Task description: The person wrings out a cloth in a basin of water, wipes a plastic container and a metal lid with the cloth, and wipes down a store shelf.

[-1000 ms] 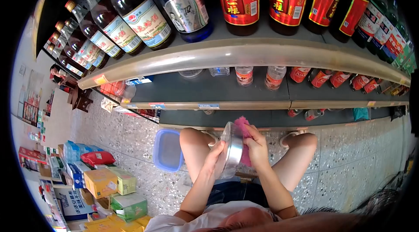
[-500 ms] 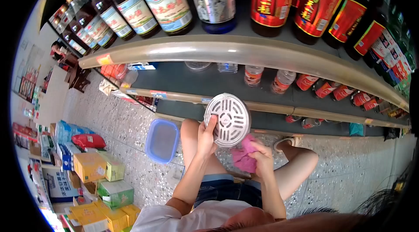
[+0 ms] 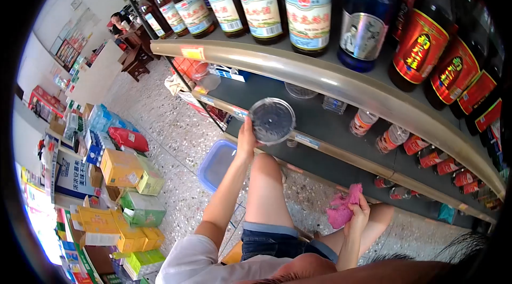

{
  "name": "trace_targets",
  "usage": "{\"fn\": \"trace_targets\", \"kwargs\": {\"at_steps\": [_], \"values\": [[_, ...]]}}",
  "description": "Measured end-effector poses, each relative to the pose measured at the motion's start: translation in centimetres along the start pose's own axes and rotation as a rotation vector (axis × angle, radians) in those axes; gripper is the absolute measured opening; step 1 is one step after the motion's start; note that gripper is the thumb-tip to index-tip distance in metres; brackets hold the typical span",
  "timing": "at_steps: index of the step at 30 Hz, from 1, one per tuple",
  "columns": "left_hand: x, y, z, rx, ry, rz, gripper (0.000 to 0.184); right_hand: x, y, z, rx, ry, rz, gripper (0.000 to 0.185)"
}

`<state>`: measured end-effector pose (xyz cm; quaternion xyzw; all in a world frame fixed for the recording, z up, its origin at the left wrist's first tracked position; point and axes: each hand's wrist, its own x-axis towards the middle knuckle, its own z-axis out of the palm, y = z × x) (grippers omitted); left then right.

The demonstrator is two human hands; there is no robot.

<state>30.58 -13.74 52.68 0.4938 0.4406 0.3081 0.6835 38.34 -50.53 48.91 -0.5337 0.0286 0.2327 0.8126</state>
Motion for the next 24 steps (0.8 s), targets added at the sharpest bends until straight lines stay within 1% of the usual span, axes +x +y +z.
{"fn": "trace_targets", "kwargs": {"at_steps": [2,3,4,6,8,10,12,14,18,19,22,23,24], "values": [[5.1,0.0,-2.3,0.158,0.058,0.070,0.063,0.1,0.1,0.4,-0.026,-0.003,-0.039,0.055],[7.4,0.1,-3.1,0.223,0.095,0.069,0.062,-0.1,-0.2,0.7,-0.029,0.003,-0.017,0.054],[9.9,0.1,-3.9,0.313,0.150,0.115,0.065,0.0,-0.2,0.9,-0.049,0.006,-0.019,0.052],[14.1,0.6,-4.4,0.484,0.238,0.098,0.071,0.0,-0.2,0.9,-0.092,0.025,-0.029,0.047],[19.2,-0.5,-5.2,0.742,0.296,0.282,0.070,0.2,0.4,0.5,-0.081,0.015,-0.030,0.047],[20.5,0.6,-4.4,0.858,0.297,0.238,0.068,0.4,0.4,0.2,-0.097,0.018,-0.035,0.048],[21.4,1.5,-4.2,0.975,0.291,0.243,0.061,0.2,0.2,0.3,-0.135,0.040,-0.041,0.048],[21.6,1.8,-3.8,1.059,0.325,0.203,0.059,0.2,0.0,0.2,-0.142,0.058,-0.044,0.048],[23.2,1.7,-4.5,1.183,0.327,0.143,0.057,0.1,-0.2,-0.3,-0.166,0.100,-0.053,0.046],[23.1,1.7,-4.7,1.195,0.338,0.173,0.050,0.2,-0.1,-0.6,-0.174,0.092,-0.067,0.046],[23.0,1.8,-4.8,1.243,0.372,0.218,0.044,0.4,0.2,-1.4,-0.170,0.105,-0.050,0.046],[22.9,1.7,-4.9,1.256,0.409,0.280,0.039,0.4,0.3,-1.7,-0.165,0.116,-0.034,0.046],[22.7,1.9,-4.7,1.259,0.423,0.272,0.039,0.5,0.3,-1.9,-0.175,0.108,-0.052,0.046]]}}
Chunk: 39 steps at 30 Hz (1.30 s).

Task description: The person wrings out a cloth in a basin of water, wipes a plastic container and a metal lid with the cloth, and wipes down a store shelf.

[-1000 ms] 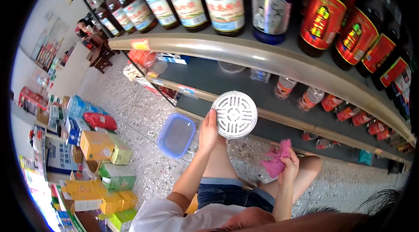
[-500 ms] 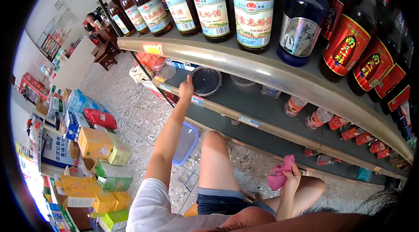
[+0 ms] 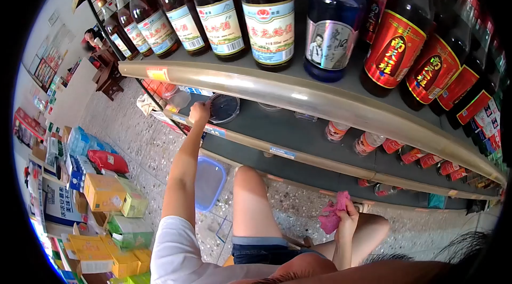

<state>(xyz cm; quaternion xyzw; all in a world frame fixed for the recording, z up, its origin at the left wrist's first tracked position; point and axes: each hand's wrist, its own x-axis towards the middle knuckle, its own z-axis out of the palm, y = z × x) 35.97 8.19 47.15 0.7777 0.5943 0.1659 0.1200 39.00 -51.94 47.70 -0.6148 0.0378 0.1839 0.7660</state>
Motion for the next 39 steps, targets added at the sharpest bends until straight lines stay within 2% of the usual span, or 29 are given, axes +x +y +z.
{"fn": "trace_targets", "kwargs": {"at_steps": [2,6,9,10,12,15,18,20,23,26,29,33,35,39], "values": [[-0.3,0.4,-0.5,0.016,0.011,-0.024,0.039,0.0,0.1,-0.3,-0.017,-0.014,-0.037,0.047],[-2.6,1.7,0.4,0.007,0.433,0.296,0.044,-0.5,-1.3,0.7,-0.004,-0.013,-0.028,0.048],[-8.1,6.8,-1.5,-0.167,0.381,0.670,0.035,-0.6,-1.5,1.2,-0.029,-0.026,-0.005,0.048],[-8.2,7.4,0.4,-0.194,0.377,0.817,0.030,-0.5,-1.3,1.3,-0.041,-0.025,-0.008,0.049],[-9.5,10.4,1.0,-0.300,-0.209,0.579,0.031,-0.3,-0.5,1.3,-0.055,-0.026,-0.010,0.049],[-7.8,11.6,8.2,-0.458,-0.098,0.427,0.036,-0.5,0.3,0.9,-0.067,-0.025,-0.035,0.048],[-7.1,12.5,9.7,-0.492,-0.174,0.233,0.046,-1.1,-0.2,0.5,-0.098,-0.020,-0.085,0.046],[-9.1,14.1,5.6,-0.580,-0.352,0.052,0.049,-1.7,0.1,-0.1,-0.114,-0.014,-0.114,0.045],[-7.8,13.7,7.9,-0.537,-0.281,-0.014,0.046,-2.1,0.3,-1.0,-0.095,0.024,-0.080,0.043],[-9.8,15.2,4.3,-0.759,-0.373,-0.122,0.038,-2.4,0.3,-1.7,-0.107,0.067,-0.074,0.044],[-8.4,14.2,7.4,-1.143,-0.524,-0.240,0.026,-2.5,0.0,-1.9,-0.101,0.064,-0.043,0.044],[-9.6,12.8,7.3,-1.333,-0.458,-0.196,0.025,-2.5,-0.5,-1.3,-0.122,0.048,-0.105,0.045],[-12.5,12.3,4.0,-1.462,-0.422,-0.165,0.027,-2.4,0.3,-1.4,-0.109,0.041,-0.140,0.045],[-17.8,9.5,-1.7,-1.588,-0.561,-0.108,0.024,-2.3,0.0,-1.1,0.174,0.001,0.019,0.049]]}}
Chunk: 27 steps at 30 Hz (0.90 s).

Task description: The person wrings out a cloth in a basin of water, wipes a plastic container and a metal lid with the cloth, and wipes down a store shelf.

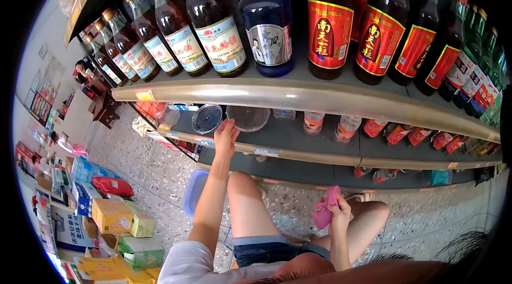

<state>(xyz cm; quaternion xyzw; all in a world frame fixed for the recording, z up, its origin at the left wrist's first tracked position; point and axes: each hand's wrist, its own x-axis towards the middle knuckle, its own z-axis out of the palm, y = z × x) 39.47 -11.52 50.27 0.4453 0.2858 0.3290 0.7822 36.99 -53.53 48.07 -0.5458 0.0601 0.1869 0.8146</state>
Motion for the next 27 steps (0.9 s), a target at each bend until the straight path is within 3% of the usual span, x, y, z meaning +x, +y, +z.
{"fn": "trace_targets", "kwargs": {"at_steps": [6,9,12,13,15,22,27], "values": [[-10.4,1.8,0.2,-0.111,-0.147,-0.106,0.023,0.7,-4.1,3.1,0.302,-0.300,-0.022,0.063],[-14.2,1.5,1.6,-0.135,-0.226,-0.149,0.025,0.5,-7.4,6.3,0.234,-0.345,-0.139,0.062],[-16.9,1.1,3.0,-0.120,-0.303,-0.180,0.031,1.6,-8.8,8.6,-0.198,-0.383,-0.519,0.060],[-17.8,1.1,4.0,-0.113,-0.295,-0.172,0.032,1.9,-9.2,9.6,-0.419,-0.337,-0.713,0.056],[-19.6,1.0,5.8,-0.095,-0.280,-0.157,0.036,2.0,-9.9,11.5,-0.627,-0.257,-0.893,0.050],[-22.7,-1.4,7.5,0.059,-0.351,-0.109,0.048,2.0,-7.0,13.0,-1.003,-0.008,-0.986,0.041],[-23.5,-1.1,8.5,0.095,-0.411,-0.072,0.049,0.2,-7.6,12.7,-1.108,-0.058,-0.995,0.041]]}}
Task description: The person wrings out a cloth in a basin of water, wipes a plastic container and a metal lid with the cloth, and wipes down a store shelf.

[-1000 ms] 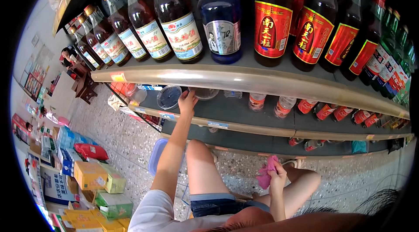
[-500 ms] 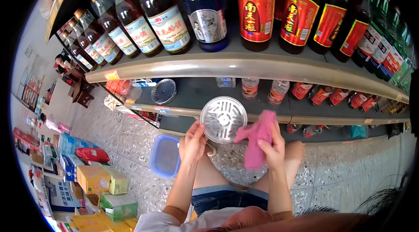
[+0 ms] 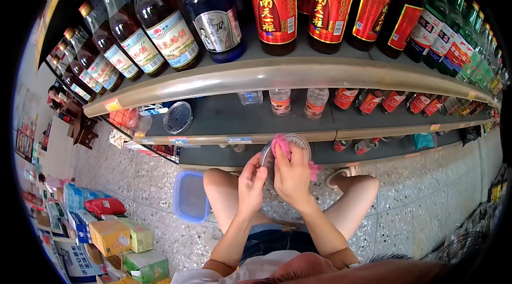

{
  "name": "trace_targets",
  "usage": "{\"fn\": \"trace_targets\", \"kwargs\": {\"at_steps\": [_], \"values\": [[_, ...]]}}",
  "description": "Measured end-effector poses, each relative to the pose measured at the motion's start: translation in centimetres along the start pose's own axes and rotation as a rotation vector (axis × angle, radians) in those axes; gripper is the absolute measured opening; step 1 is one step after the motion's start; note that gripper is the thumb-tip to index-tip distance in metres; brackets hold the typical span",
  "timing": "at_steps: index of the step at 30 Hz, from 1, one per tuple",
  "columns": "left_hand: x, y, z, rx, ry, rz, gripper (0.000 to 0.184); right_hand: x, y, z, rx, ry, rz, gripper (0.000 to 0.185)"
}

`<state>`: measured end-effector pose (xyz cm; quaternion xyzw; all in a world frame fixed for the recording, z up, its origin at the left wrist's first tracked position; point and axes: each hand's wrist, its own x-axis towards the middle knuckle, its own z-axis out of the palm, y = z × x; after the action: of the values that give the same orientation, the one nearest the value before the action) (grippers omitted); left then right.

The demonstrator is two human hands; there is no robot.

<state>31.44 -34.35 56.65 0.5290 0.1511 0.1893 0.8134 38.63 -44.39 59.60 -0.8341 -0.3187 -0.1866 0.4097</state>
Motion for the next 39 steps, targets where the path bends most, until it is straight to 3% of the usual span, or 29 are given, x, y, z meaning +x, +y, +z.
{"fn": "trace_targets", "kwargs": {"at_steps": [8,13,17,26,29,32,36,39], "values": [[0.2,1.0,0.3,-0.271,-0.036,-0.087,0.047,-1.7,0.4,-1.5,0.242,-0.111,-0.139,0.038],[0.5,0.3,-0.7,-0.376,-0.036,-0.115,0.045,-1.3,1.8,-2.8,0.287,-0.312,-0.263,0.039],[1.1,1.4,-1.2,-0.320,0.015,-0.151,0.041,-1.2,1.9,-3.5,0.254,-0.484,-0.399,0.035],[0.2,2.4,-1.6,-0.228,0.051,-0.092,0.042,0.6,2.9,-6.2,0.138,-0.630,-0.509,0.023],[-0.1,3.4,-2.5,-0.143,0.073,-0.055,0.042,0.6,4.8,-6.4,0.047,-0.469,-0.398,0.023],[0.0,3.7,-2.8,-0.105,0.117,-0.035,0.041,1.0,4.7,-6.8,0.189,-0.226,-0.161,0.028],[-0.1,3.2,-2.5,-0.170,0.157,-0.039,0.035,1.2,3.0,-6.4,0.478,0.000,-0.233,0.034],[0.0,3.2,-2.5,-0.203,0.190,-0.037,0.031,1.3,0.8,-6.8,0.322,0.042,-0.211,0.036]]}}
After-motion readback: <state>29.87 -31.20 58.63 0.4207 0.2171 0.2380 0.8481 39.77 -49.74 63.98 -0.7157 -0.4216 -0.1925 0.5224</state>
